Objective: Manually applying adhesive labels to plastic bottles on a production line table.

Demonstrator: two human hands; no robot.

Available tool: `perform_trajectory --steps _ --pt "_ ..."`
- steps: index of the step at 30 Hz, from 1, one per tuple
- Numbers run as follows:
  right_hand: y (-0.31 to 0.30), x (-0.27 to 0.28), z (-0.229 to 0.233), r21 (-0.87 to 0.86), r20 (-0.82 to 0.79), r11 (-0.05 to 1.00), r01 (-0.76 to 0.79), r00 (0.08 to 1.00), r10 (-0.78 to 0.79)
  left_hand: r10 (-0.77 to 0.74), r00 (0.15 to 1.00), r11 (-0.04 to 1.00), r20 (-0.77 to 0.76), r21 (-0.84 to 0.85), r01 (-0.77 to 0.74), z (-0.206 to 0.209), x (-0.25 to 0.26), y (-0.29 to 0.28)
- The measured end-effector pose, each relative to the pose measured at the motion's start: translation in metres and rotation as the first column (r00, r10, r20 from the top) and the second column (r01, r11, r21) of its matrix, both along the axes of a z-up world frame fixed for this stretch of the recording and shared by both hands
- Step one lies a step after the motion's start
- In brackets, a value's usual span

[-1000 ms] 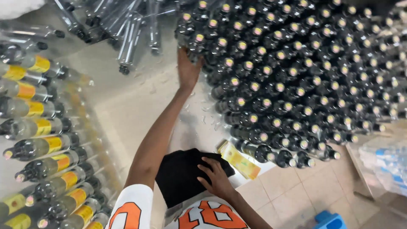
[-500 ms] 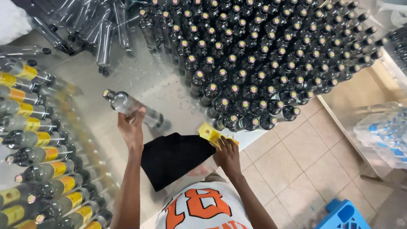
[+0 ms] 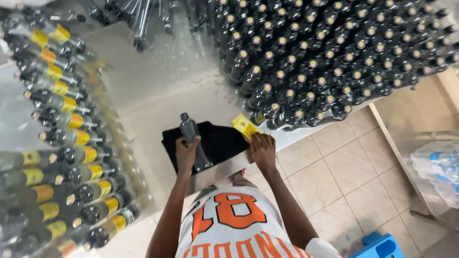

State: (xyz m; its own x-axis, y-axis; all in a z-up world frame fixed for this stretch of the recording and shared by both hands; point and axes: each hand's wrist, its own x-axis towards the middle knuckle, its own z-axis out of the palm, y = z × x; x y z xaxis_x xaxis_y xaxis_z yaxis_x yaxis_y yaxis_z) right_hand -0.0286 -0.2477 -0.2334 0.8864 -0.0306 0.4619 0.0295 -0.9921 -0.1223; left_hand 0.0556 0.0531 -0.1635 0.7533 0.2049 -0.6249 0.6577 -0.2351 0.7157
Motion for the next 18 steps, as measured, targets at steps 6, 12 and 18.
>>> perform_trajectory --steps 6,12,18 --pt "0.004 0.002 0.028 0.097 0.165 0.994 -0.041 0.986 0.024 -0.064 0.990 0.998 0.127 0.003 0.064 -0.028 -0.015 -0.007" --pt "0.017 0.001 0.056 0.214 0.262 0.976 -0.051 0.965 -0.007 -0.099 0.979 0.991 0.180 0.111 0.080 -0.010 -0.025 -0.012" --pt "0.039 0.002 0.074 0.552 0.164 0.831 -0.066 0.986 -0.031 -0.120 0.980 0.993 0.160 0.017 0.119 -0.005 -0.033 -0.011"
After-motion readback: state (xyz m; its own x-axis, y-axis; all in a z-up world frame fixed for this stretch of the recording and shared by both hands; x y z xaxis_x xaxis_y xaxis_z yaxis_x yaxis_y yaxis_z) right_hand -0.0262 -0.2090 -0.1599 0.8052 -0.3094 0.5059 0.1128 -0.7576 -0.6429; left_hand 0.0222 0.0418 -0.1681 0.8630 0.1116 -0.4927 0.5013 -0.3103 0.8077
